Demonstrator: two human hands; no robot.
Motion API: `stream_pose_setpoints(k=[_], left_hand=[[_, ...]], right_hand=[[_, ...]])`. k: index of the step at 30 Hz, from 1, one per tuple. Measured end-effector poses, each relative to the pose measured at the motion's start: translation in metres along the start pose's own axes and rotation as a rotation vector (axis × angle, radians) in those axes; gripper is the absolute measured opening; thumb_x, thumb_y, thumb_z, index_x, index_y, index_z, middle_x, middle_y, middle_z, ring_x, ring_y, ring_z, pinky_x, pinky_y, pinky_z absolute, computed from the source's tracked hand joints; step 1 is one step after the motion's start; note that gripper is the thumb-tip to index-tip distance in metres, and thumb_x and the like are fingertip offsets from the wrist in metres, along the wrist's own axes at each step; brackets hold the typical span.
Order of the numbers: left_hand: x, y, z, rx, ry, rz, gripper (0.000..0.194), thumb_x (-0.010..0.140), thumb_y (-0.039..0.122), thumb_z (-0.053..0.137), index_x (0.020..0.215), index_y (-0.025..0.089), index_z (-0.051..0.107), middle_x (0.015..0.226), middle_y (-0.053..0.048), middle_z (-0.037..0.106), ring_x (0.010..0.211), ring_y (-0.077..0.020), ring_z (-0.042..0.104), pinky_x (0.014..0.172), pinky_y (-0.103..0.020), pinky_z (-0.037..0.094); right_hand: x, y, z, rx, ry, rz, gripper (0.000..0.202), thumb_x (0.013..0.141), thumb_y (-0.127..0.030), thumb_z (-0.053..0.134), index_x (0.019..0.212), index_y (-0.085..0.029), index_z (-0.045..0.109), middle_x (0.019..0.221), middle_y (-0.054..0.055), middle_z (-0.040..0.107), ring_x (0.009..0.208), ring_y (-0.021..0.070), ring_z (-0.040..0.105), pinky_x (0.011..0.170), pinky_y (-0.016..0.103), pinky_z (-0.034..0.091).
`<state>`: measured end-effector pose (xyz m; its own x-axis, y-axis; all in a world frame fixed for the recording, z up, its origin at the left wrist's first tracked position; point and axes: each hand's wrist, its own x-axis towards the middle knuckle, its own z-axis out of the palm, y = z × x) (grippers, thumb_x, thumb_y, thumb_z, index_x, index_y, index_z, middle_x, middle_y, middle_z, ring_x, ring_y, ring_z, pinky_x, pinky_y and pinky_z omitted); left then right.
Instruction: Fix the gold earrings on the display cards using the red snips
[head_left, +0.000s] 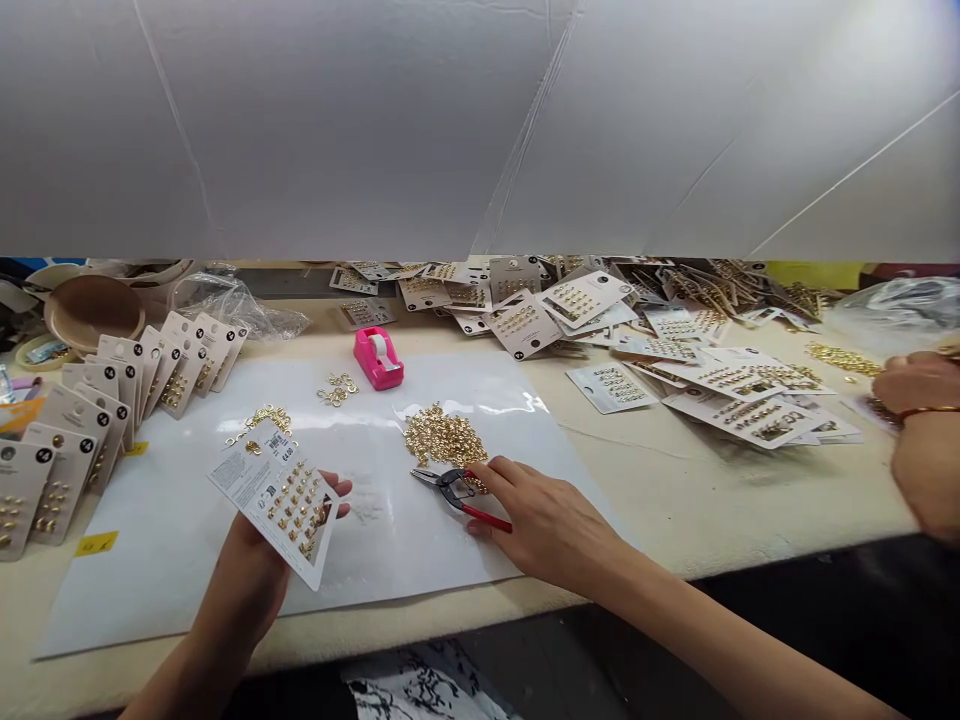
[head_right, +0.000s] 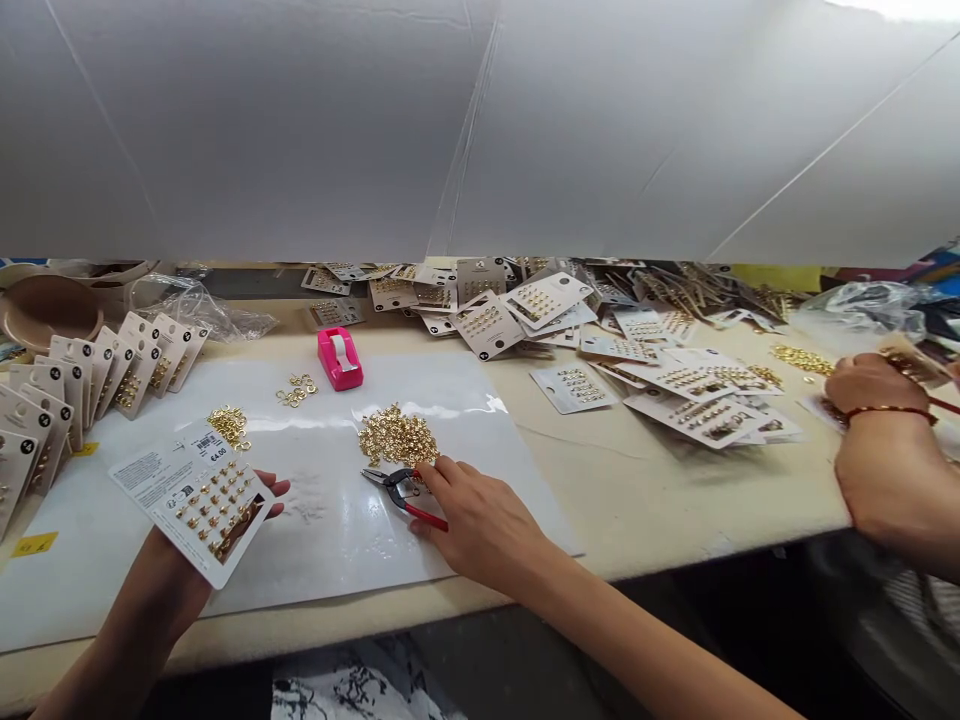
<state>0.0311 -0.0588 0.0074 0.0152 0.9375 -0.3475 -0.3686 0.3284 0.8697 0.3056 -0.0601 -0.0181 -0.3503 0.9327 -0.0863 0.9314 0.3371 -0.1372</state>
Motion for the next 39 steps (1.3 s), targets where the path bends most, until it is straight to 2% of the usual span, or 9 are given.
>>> stream_pose_setpoints(k=[5, 11, 15, 18, 22, 29, 34, 39], left_hand=[[0.001, -0.001, -0.001, 0.015, -0.036, 0.007, 0.026, 0.065, 0.031, 0.073, 0.085, 0.016, 0.07, 0.091, -0.009, 0.072, 0.097, -0.0324, 0.064, 0.084, -0.048, 0.053], [0.004, -0.005, -0.006, -0.002, -0.058, -0.015, 0.025, 0.064, 0.029, 0.075, 0.085, 0.016, 0.07, 0.092, -0.008, 0.072, 0.098, -0.0298, 0.064, 0.084, -0.043, 0.054], [0.002, -0.008, -0.008, 0.005, -0.086, -0.055, 0.029, 0.063, 0.031, 0.076, 0.087, 0.017, 0.071, 0.096, -0.009, 0.073, 0.102, -0.0301, 0.063, 0.088, -0.044, 0.052], [0.001, -0.011, -0.01, 0.043, -0.069, -0.047, 0.027, 0.063, 0.029, 0.075, 0.087, 0.019, 0.071, 0.099, -0.008, 0.072, 0.104, -0.0305, 0.062, 0.09, -0.044, 0.05], [0.0, -0.012, -0.014, 0.076, -0.099, -0.036, 0.027, 0.065, 0.028, 0.074, 0.091, 0.02, 0.07, 0.102, -0.008, 0.071, 0.103, -0.0304, 0.062, 0.091, -0.044, 0.049], [0.001, -0.012, -0.014, 0.154, -0.104, -0.01, 0.026, 0.066, 0.031, 0.072, 0.089, 0.019, 0.071, 0.101, -0.008, 0.072, 0.102, -0.0308, 0.062, 0.093, -0.045, 0.046], [0.001, -0.012, -0.016, 0.21, -0.132, 0.025, 0.023, 0.068, 0.032, 0.07, 0.088, 0.021, 0.072, 0.099, -0.008, 0.072, 0.096, -0.0299, 0.064, 0.087, -0.042, 0.048], [0.002, -0.016, -0.021, 0.271, -0.138, 0.059, 0.023, 0.071, 0.034, 0.066, 0.09, 0.021, 0.072, 0.099, -0.008, 0.071, 0.1, -0.0294, 0.061, 0.092, -0.043, 0.045]], right_hand=[[0.0, 0.002, 0.003, 0.004, 0.01, -0.014, 0.038, 0.081, -0.035, 0.056, 0.116, -0.019, 0.05, 0.101, 0.009, 0.06, 0.081, 0.0229, 0.06, 0.061, 0.032, 0.045], [-0.002, -0.002, 0.001, 0.025, 0.031, -0.012, 0.039, 0.082, -0.033, 0.055, 0.118, -0.018, 0.049, 0.101, 0.01, 0.06, 0.083, 0.0247, 0.061, 0.064, 0.035, 0.049], [-0.003, -0.024, -0.007, 0.188, 0.111, -0.072, 0.044, 0.08, -0.033, 0.057, 0.121, -0.02, 0.047, 0.105, 0.012, 0.059, 0.083, 0.0248, 0.061, 0.066, 0.037, 0.051], [-0.001, -0.045, -0.012, 0.322, 0.11, -0.135, 0.043, 0.079, -0.034, 0.059, 0.12, -0.022, 0.048, 0.104, 0.012, 0.059, 0.082, 0.0235, 0.061, 0.068, 0.036, 0.051], [0.003, -0.06, -0.012, 0.364, 0.096, -0.167, 0.044, 0.078, -0.032, 0.06, 0.12, -0.023, 0.049, 0.103, 0.012, 0.06, 0.082, 0.0242, 0.061, 0.068, 0.037, 0.051], [0.006, -0.065, -0.009, 0.386, 0.071, -0.194, 0.044, 0.077, -0.029, 0.06, 0.12, -0.024, 0.047, 0.104, 0.011, 0.059, 0.083, 0.0239, 0.061, 0.068, 0.037, 0.051], [0.007, -0.067, -0.01, 0.386, 0.07, -0.197, 0.046, 0.077, -0.029, 0.061, 0.12, -0.023, 0.047, 0.106, 0.012, 0.059, 0.085, 0.0244, 0.061, 0.07, 0.037, 0.052], [0.007, -0.066, -0.009, 0.378, 0.056, -0.213, 0.045, 0.077, -0.028, 0.061, 0.12, -0.023, 0.049, 0.109, 0.013, 0.06, 0.087, 0.0245, 0.062, 0.07, 0.036, 0.053]])
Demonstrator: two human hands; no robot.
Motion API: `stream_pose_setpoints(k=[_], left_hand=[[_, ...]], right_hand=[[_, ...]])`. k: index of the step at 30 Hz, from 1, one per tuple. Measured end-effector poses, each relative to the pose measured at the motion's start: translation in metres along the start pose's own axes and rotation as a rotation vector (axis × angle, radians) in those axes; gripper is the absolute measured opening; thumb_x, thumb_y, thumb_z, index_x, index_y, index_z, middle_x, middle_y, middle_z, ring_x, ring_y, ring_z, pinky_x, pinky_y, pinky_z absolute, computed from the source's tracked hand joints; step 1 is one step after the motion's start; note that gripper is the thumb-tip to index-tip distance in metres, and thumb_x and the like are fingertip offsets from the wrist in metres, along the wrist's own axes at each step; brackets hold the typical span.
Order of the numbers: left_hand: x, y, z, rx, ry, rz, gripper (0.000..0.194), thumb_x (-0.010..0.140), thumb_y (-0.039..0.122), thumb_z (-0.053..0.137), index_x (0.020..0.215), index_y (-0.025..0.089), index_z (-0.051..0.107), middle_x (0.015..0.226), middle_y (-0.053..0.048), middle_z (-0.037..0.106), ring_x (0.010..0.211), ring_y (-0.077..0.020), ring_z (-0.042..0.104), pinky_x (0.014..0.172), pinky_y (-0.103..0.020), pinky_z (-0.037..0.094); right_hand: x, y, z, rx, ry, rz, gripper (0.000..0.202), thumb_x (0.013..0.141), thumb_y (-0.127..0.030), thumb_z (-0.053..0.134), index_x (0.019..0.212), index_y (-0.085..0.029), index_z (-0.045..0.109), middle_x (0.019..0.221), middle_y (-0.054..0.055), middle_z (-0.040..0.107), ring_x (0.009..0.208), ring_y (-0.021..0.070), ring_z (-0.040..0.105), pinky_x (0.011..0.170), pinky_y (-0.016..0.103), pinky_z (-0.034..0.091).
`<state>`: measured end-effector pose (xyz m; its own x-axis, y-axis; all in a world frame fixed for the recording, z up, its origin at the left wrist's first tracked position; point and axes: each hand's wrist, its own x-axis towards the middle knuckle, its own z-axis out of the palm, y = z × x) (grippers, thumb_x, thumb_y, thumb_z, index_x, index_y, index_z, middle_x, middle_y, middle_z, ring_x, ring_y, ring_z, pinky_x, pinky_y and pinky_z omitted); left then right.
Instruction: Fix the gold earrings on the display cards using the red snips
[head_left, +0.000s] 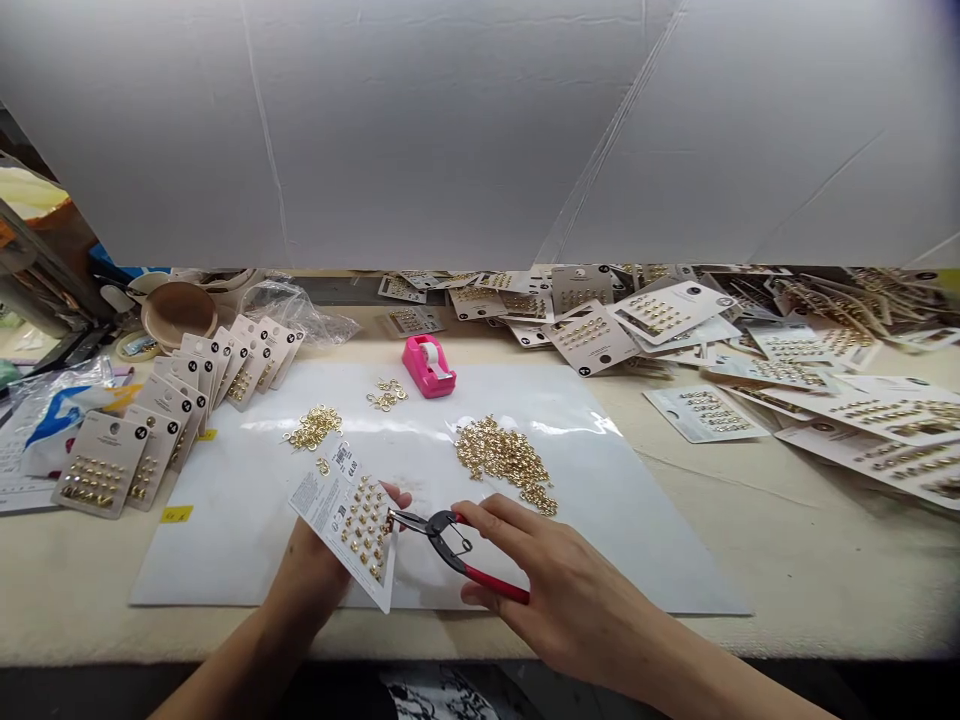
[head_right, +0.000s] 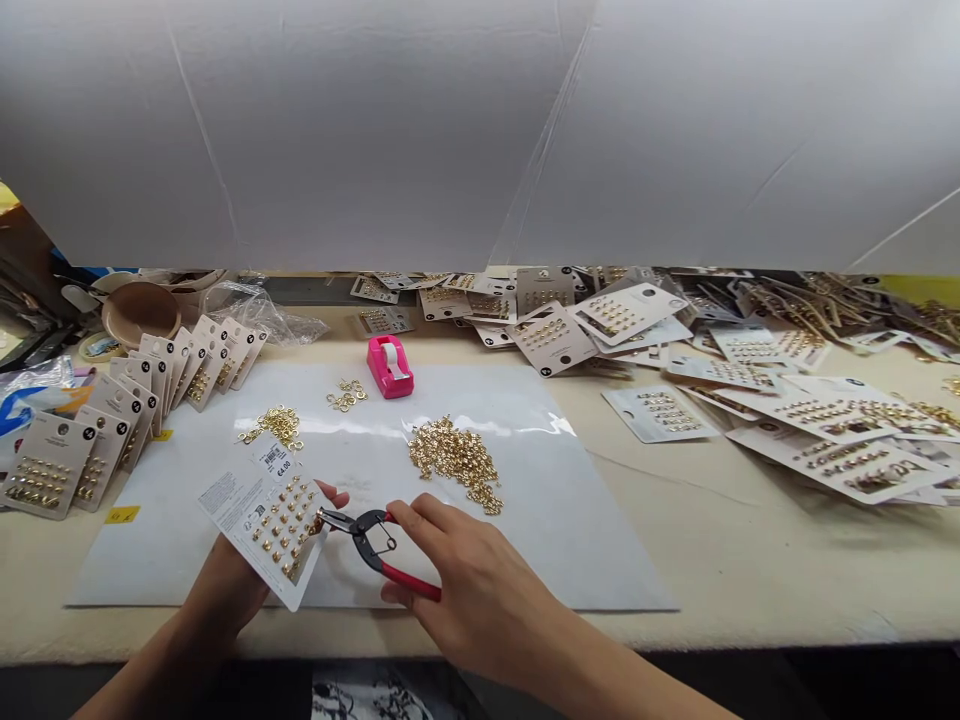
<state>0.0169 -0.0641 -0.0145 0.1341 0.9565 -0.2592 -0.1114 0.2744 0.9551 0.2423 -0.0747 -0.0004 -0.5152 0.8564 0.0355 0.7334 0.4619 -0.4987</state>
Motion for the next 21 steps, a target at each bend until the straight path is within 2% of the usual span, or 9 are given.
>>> stream_pose_setpoints(k=[7, 11, 17, 21], left_hand=[[0.0, -0.004, -0.006, 0.118, -0.065, 0.143, 0.027, 0.078, 0.035, 0.059, 0.098, 0.021, 0.068, 0.106, -0.007, 0.068, 0.105, -0.0267, 0.059, 0.099, -0.042, 0.04], [0.0, -0.01, -0.011, 0.211, -0.055, 0.174, 0.029, 0.08, 0.037, 0.056, 0.101, 0.021, 0.067, 0.108, -0.008, 0.067, 0.107, -0.0279, 0.057, 0.098, -0.044, 0.039], [0.002, -0.019, -0.011, 0.094, -0.064, 0.19, 0.033, 0.077, 0.039, 0.059, 0.101, 0.019, 0.068, 0.104, -0.011, 0.069, 0.103, -0.0295, 0.06, 0.095, -0.044, 0.042], [0.004, -0.017, -0.011, 0.062, -0.036, 0.175, 0.029, 0.075, 0.038, 0.061, 0.097, 0.02, 0.069, 0.103, -0.01, 0.07, 0.102, -0.0291, 0.06, 0.096, -0.043, 0.042]], right_hand=[[0.003, -0.001, -0.002, 0.0, -0.057, -0.028, 0.043, 0.08, -0.025, 0.055, 0.123, -0.019, 0.048, 0.108, 0.015, 0.06, 0.088, 0.0253, 0.062, 0.069, 0.037, 0.053], [0.006, -0.001, 0.0, 0.005, -0.081, -0.036, 0.04, 0.082, -0.026, 0.053, 0.121, -0.018, 0.049, 0.108, 0.015, 0.059, 0.087, 0.0255, 0.061, 0.068, 0.038, 0.052], [0.009, 0.001, 0.006, -0.005, -0.094, -0.056, 0.038, 0.082, -0.024, 0.052, 0.12, -0.017, 0.049, 0.106, 0.015, 0.06, 0.087, 0.0258, 0.061, 0.068, 0.038, 0.051], [0.011, -0.002, 0.005, -0.013, -0.122, -0.042, 0.036, 0.083, -0.023, 0.052, 0.118, -0.018, 0.05, 0.103, 0.014, 0.06, 0.087, 0.0254, 0.061, 0.069, 0.037, 0.051]])
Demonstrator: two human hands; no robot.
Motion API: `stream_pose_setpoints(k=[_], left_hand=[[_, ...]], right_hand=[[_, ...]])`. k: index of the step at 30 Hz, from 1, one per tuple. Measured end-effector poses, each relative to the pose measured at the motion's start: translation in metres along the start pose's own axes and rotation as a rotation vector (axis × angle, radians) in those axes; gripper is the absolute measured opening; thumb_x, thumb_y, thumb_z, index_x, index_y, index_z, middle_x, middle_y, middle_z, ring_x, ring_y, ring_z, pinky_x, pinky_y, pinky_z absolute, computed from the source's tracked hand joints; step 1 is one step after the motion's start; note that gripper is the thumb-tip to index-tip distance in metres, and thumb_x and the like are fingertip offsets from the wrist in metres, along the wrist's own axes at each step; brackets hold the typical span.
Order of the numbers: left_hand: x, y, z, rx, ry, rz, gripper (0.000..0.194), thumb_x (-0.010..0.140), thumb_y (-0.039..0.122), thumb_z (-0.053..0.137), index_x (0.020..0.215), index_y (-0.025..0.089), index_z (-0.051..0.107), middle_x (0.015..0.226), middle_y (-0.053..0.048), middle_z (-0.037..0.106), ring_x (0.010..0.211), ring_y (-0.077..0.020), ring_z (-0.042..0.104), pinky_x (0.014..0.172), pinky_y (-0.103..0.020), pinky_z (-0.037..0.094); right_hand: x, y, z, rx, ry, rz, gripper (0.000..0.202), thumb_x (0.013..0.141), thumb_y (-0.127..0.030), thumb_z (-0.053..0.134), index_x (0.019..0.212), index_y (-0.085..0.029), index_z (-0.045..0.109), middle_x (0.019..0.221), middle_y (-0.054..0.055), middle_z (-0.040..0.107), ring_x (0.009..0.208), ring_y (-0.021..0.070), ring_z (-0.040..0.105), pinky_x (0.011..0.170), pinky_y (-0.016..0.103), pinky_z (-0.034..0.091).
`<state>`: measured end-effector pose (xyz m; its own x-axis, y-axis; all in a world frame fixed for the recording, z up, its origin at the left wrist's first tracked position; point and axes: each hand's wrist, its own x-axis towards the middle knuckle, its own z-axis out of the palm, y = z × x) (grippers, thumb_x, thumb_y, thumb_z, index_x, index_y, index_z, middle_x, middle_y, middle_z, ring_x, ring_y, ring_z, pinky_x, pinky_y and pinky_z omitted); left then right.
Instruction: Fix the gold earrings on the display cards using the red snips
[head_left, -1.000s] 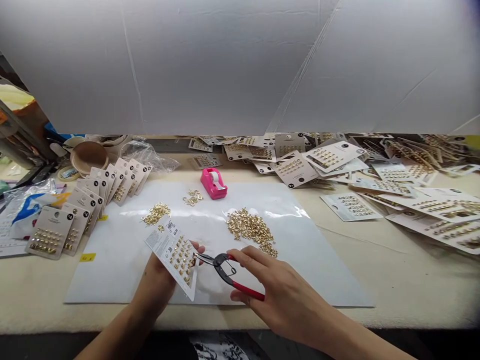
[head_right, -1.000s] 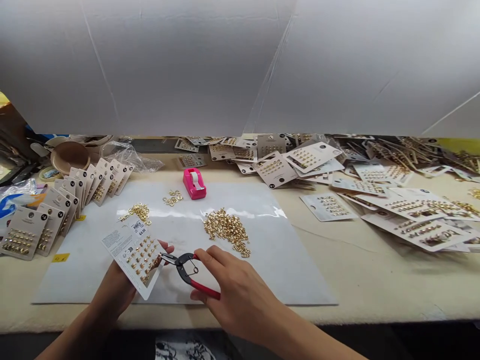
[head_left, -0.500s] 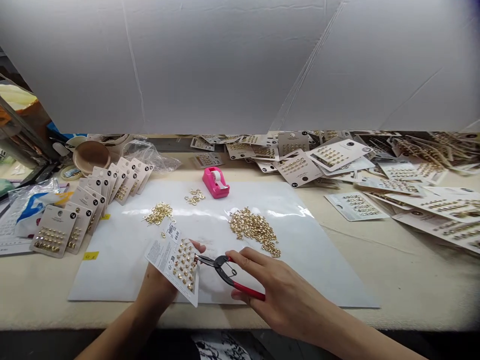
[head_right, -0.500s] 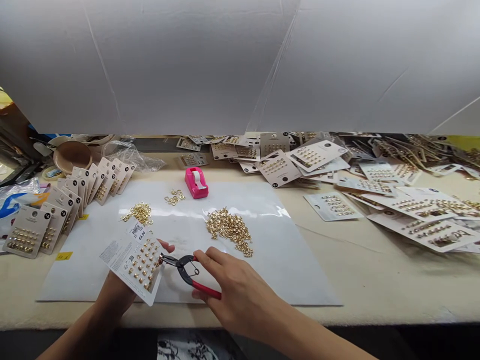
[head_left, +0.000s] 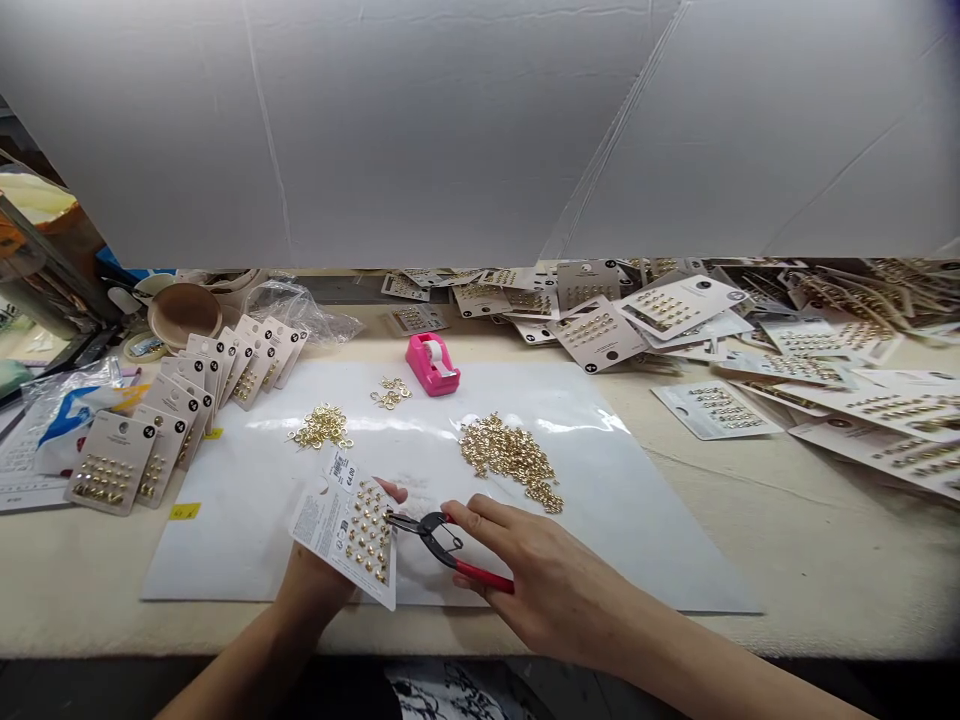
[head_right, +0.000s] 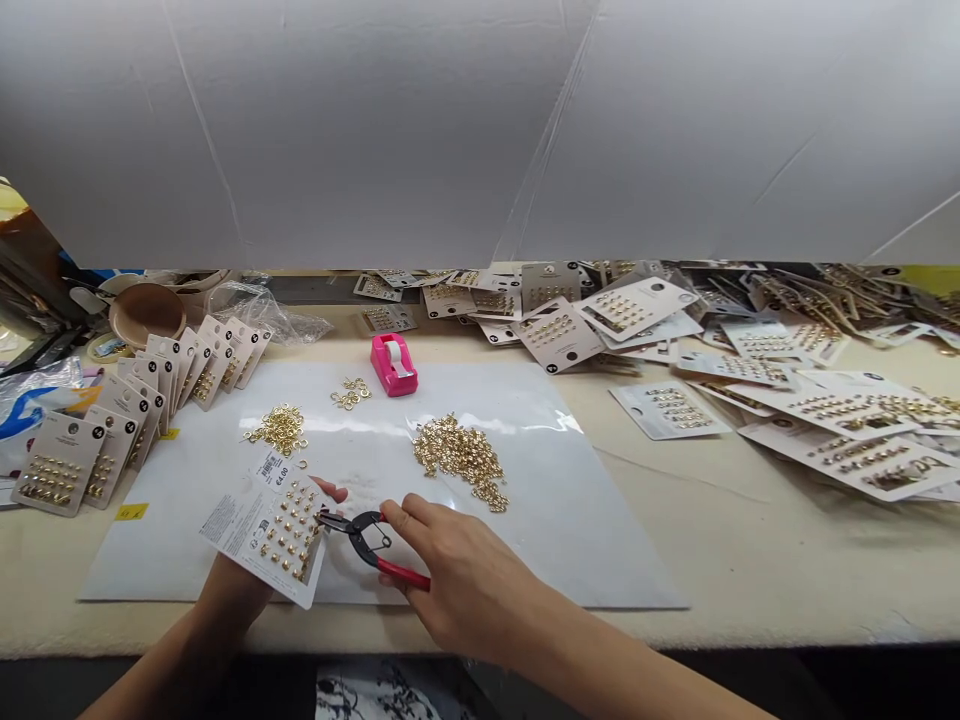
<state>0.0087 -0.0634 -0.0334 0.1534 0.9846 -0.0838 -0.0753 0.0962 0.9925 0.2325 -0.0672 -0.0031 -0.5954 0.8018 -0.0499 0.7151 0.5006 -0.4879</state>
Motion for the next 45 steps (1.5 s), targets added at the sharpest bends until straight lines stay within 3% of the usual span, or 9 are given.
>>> stream_pose_setpoints(k=[7, 12, 15, 18, 23, 28, 31, 34, 45], left_hand=[[0.0, 0.018, 0.01, -0.167, 0.073, -0.155, 0.026, 0.07, 0.034, 0.068, 0.091, 0.02, 0.07, 0.104, -0.009, 0.069, 0.106, -0.0308, 0.06, 0.09, -0.044, 0.048], [-0.007, 0.036, 0.009, -0.321, 0.137, -0.235, 0.028, 0.064, 0.025, 0.075, 0.091, 0.02, 0.069, 0.102, -0.006, 0.07, 0.104, -0.0282, 0.061, 0.089, -0.041, 0.05], [-0.003, 0.046, 0.001, -0.306, 0.13, -0.235, 0.029, 0.062, 0.023, 0.076, 0.09, 0.019, 0.069, 0.099, -0.006, 0.071, 0.1, -0.0273, 0.063, 0.086, -0.041, 0.051], [0.011, 0.056, -0.006, -0.233, 0.119, -0.251, 0.031, 0.057, 0.023, 0.078, 0.086, 0.017, 0.07, 0.094, -0.007, 0.072, 0.095, -0.0275, 0.064, 0.082, -0.041, 0.052], [0.044, 0.066, -0.009, -0.178, 0.122, -0.208, 0.031, 0.05, 0.025, 0.08, 0.078, 0.014, 0.071, 0.084, -0.008, 0.072, 0.085, -0.0254, 0.064, 0.076, -0.039, 0.052], [0.062, 0.056, -0.007, -0.197, 0.109, -0.194, 0.03, 0.051, 0.027, 0.079, 0.077, 0.015, 0.071, 0.082, -0.007, 0.071, 0.081, -0.0224, 0.063, 0.07, -0.034, 0.051], [0.066, 0.046, -0.007, -0.199, 0.116, -0.17, 0.029, 0.052, 0.027, 0.079, 0.078, 0.015, 0.07, 0.082, -0.007, 0.071, 0.082, -0.0225, 0.063, 0.07, -0.034, 0.05], [0.067, 0.038, -0.009, -0.201, 0.125, -0.153, 0.03, 0.053, 0.026, 0.078, 0.079, 0.015, 0.07, 0.083, -0.008, 0.071, 0.079, -0.0221, 0.063, 0.071, -0.035, 0.05], [0.065, 0.022, -0.016, -0.143, 0.045, -0.135, 0.028, 0.062, 0.03, 0.075, 0.086, 0.017, 0.07, 0.085, -0.006, 0.069, 0.086, -0.0235, 0.062, 0.083, -0.042, 0.048]], right_hand=[[-0.005, 0.009, -0.011, 0.025, 0.086, 0.052, 0.051, 0.083, -0.032, 0.055, 0.13, -0.02, 0.041, 0.12, 0.014, 0.052, 0.1, 0.0259, 0.057, 0.081, 0.039, 0.05], [-0.009, 0.071, -0.034, -0.164, 0.236, 0.463, 0.056, 0.085, -0.051, 0.045, 0.128, -0.014, 0.043, 0.112, 0.017, 0.055, 0.088, 0.0277, 0.06, 0.069, 0.04, 0.051], [-0.008, 0.113, -0.04, -0.358, 0.228, 0.732, 0.059, 0.083, -0.057, 0.042, 0.12, -0.012, 0.048, 0.106, 0.018, 0.058, 0.091, 0.033, 0.058, 0.068, 0.042, 0.048], [-0.006, 0.14, -0.038, -0.452, 0.18, 0.823, 0.062, 0.082, -0.062, 0.038, 0.114, -0.011, 0.052, 0.106, 0.019, 0.059, 0.098, 0.0345, 0.055, 0.072, 0.042, 0.046], [-0.004, 0.143, -0.032, -0.635, 0.194, 0.699, 0.057, 0.085, -0.057, 0.035, 0.109, -0.011, 0.057, 0.108, 0.018, 0.061, 0.1, 0.036, 0.053, 0.081, 0.047, 0.042], [0.013, 0.094, -0.029, -0.371, 0.455, 0.296, 0.028, 0.088, -0.03, 0.041, 0.095, -0.018, 0.066, 0.101, 0.012, 0.065, 0.09, 0.0252, 0.059, 0.071, 0.036, 0.047], [0.039, 0.057, -0.019, -0.015, 0.329, -0.003, 0.022, 0.087, -0.021, 0.045, 0.084, -0.021, 0.067, 0.087, 0.006, 0.066, 0.075, 0.0167, 0.061, 0.066, 0.029, 0.048], [0.066, 0.035, -0.008, -0.01, 0.221, -0.104, 0.021, 0.083, -0.011, 0.048, 0.083, -0.019, 0.067, 0.085, 0.005, 0.066, 0.074, 0.0152, 0.06, 0.064, 0.027, 0.044], [0.093, 0.029, -0.004, -0.286, -0.011, -0.229, 0.021, 0.079, -0.004, 0.047, 0.076, -0.018, 0.062, 0.079, 0.003, 0.062, 0.067, 0.013, 0.049, 0.051, 0.026, 0.023]])
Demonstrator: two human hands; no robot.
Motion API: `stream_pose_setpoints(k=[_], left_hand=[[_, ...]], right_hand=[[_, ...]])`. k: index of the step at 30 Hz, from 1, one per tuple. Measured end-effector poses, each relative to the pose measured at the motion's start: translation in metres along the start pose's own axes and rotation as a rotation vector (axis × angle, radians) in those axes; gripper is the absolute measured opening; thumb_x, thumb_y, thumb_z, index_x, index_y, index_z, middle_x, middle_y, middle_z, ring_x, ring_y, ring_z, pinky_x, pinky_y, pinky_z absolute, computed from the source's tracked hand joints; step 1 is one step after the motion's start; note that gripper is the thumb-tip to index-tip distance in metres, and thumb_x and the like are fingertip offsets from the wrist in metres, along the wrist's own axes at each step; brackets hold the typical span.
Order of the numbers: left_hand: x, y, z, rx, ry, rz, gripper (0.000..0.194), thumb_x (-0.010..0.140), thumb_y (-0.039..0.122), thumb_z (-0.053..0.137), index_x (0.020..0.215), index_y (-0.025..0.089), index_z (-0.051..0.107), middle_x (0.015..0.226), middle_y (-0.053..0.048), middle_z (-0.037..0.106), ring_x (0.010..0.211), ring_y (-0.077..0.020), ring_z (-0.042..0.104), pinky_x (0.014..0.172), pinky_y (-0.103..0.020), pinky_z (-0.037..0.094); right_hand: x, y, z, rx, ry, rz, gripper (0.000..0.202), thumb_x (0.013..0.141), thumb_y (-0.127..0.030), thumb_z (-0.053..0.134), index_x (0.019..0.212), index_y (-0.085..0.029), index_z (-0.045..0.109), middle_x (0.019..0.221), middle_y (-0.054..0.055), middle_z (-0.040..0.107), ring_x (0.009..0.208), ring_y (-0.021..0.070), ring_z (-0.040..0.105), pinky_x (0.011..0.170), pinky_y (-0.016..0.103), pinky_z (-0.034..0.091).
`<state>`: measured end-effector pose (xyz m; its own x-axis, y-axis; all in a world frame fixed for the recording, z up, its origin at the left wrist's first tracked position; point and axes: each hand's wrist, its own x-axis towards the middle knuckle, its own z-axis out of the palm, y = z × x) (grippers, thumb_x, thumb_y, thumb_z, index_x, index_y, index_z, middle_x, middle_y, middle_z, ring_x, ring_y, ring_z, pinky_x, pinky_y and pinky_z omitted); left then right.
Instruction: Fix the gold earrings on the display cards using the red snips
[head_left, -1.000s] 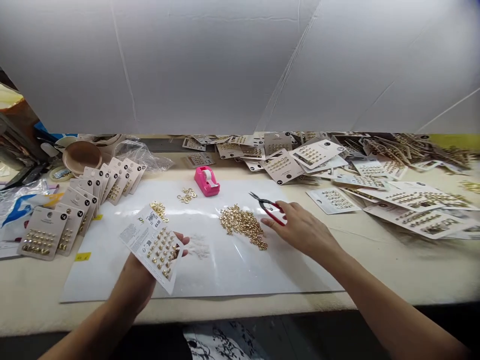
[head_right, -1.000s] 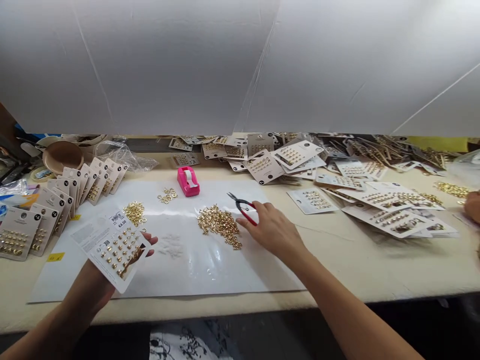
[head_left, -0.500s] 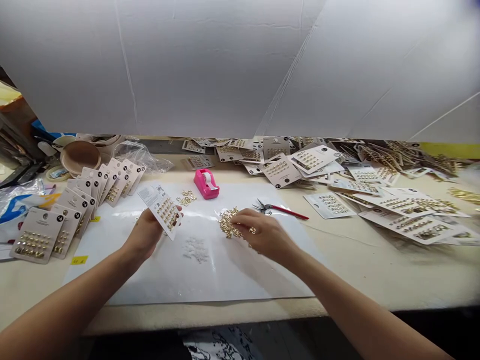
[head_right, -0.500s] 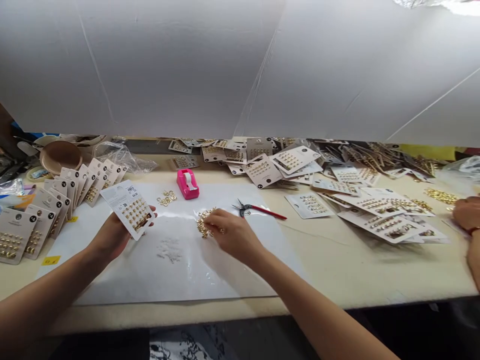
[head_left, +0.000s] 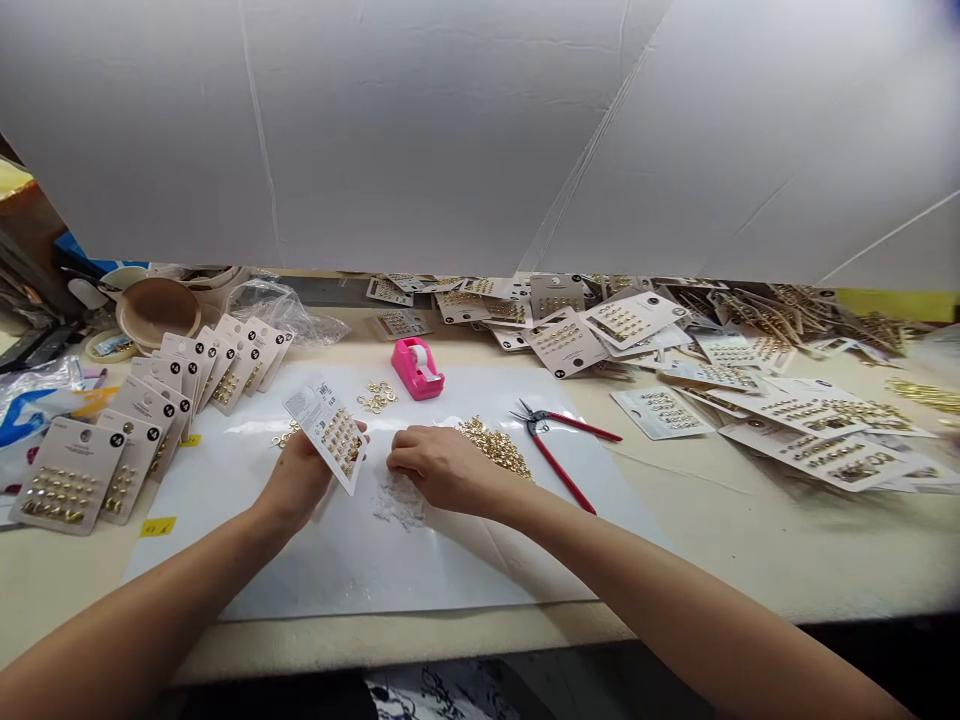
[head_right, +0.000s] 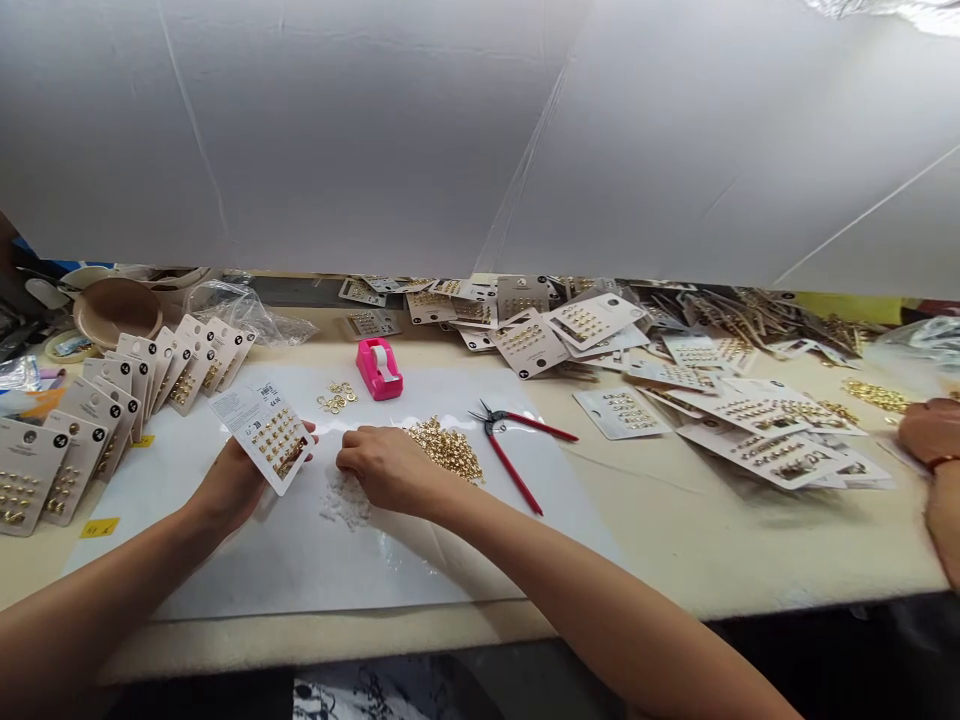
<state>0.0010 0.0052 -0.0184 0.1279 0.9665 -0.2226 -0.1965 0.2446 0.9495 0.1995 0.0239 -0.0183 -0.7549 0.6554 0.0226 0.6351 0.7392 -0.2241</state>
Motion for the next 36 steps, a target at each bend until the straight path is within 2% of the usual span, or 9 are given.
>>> stream_pose_setpoints(k=[6, 9, 13, 16, 19, 24, 28, 32, 36], left_hand=[[-0.002, 0.003, 0.003, -0.012, 0.017, -0.001, 0.031, 0.059, 0.03, 0.078, 0.085, 0.015, 0.07, 0.085, -0.008, 0.07, 0.084, -0.0246, 0.064, 0.081, -0.041, 0.049], [-0.004, 0.005, 0.005, -0.04, 0.013, -0.029, 0.031, 0.059, 0.033, 0.078, 0.084, 0.015, 0.071, 0.085, -0.009, 0.071, 0.082, -0.024, 0.064, 0.08, -0.039, 0.049], [-0.005, 0.007, 0.008, -0.081, -0.02, -0.083, 0.028, 0.061, 0.034, 0.077, 0.08, 0.016, 0.071, 0.08, -0.007, 0.071, 0.077, -0.0213, 0.064, 0.079, -0.038, 0.049], [-0.006, 0.007, 0.009, -0.119, -0.053, -0.09, 0.028, 0.059, 0.035, 0.078, 0.078, 0.016, 0.072, 0.076, -0.006, 0.071, 0.074, -0.0212, 0.065, 0.076, -0.037, 0.048], [-0.005, 0.006, 0.009, -0.121, -0.039, -0.087, 0.029, 0.057, 0.034, 0.079, 0.079, 0.016, 0.072, 0.077, -0.006, 0.071, 0.072, -0.0196, 0.064, 0.074, -0.035, 0.049], [-0.004, 0.001, 0.006, -0.149, -0.005, -0.106, 0.029, 0.056, 0.029, 0.081, 0.08, 0.017, 0.071, 0.086, -0.006, 0.072, 0.076, -0.0184, 0.064, 0.075, -0.033, 0.05], [-0.003, -0.004, 0.004, -0.146, -0.027, -0.11, 0.027, 0.059, 0.026, 0.079, 0.083, 0.018, 0.072, 0.088, -0.005, 0.073, 0.079, -0.0183, 0.065, 0.076, -0.032, 0.05], [-0.003, -0.004, 0.005, -0.137, -0.015, -0.113, 0.026, 0.06, 0.027, 0.079, 0.083, 0.018, 0.072, 0.087, -0.005, 0.073, 0.077, -0.0187, 0.065, 0.075, -0.034, 0.05], [-0.004, -0.002, 0.007, -0.108, 0.002, -0.121, 0.026, 0.058, 0.027, 0.079, 0.081, 0.016, 0.072, 0.087, -0.007, 0.072, 0.08, -0.0205, 0.065, 0.078, -0.036, 0.05]], right_hand=[[0.001, 0.0, 0.001, -0.03, -0.001, 0.021, 0.013, 0.08, -0.008, 0.047, 0.075, -0.017, 0.057, 0.076, 0.005, 0.058, 0.065, 0.0134, 0.046, 0.053, 0.027, 0.024], [-0.001, 0.0, 0.0, 0.13, 0.125, 0.09, 0.011, 0.079, -0.01, 0.047, 0.079, -0.017, 0.055, 0.078, 0.004, 0.058, 0.066, 0.013, 0.047, 0.055, 0.025, 0.03], [0.0, -0.011, -0.008, 0.531, 0.377, 0.22, 0.008, 0.08, -0.013, 0.046, 0.076, -0.018, 0.051, 0.072, 0.001, 0.055, 0.063, 0.0118, 0.049, 0.056, 0.024, 0.039], [0.003, -0.022, -0.011, 0.616, 0.478, 0.248, 0.008, 0.081, -0.015, 0.046, 0.075, -0.019, 0.05, 0.071, 0.001, 0.054, 0.063, 0.0124, 0.049, 0.056, 0.024, 0.041], [0.003, -0.024, -0.007, 0.466, 0.429, 0.214, 0.008, 0.079, -0.013, 0.046, 0.077, -0.019, 0.051, 0.074, 0.003, 0.055, 0.063, 0.0127, 0.049, 0.056, 0.025, 0.038], [-0.003, -0.015, 0.005, 0.11, 0.205, 0.238, 0.011, 0.077, -0.011, 0.044, 0.079, -0.017, 0.053, 0.078, 0.005, 0.059, 0.063, 0.0144, 0.049, 0.055, 0.027, 0.032], [-0.005, -0.01, 0.011, -0.05, 0.079, 0.249, 0.012, 0.082, -0.017, 0.043, 0.076, -0.017, 0.053, 0.075, 0.005, 0.059, 0.059, 0.0141, 0.048, 0.053, 0.028, 0.026], [-0.006, -0.004, 0.014, -0.065, 0.041, 0.248, 0.016, 0.085, -0.02, 0.043, 0.073, -0.017, 0.053, 0.074, 0.005, 0.058, 0.06, 0.014, 0.048, 0.054, 0.028, 0.026], [-0.009, 0.003, 0.015, 0.063, 0.054, 0.217, 0.012, 0.084, -0.013, 0.044, 0.078, -0.018, 0.054, 0.079, 0.004, 0.058, 0.064, 0.0137, 0.048, 0.057, 0.026, 0.03]])
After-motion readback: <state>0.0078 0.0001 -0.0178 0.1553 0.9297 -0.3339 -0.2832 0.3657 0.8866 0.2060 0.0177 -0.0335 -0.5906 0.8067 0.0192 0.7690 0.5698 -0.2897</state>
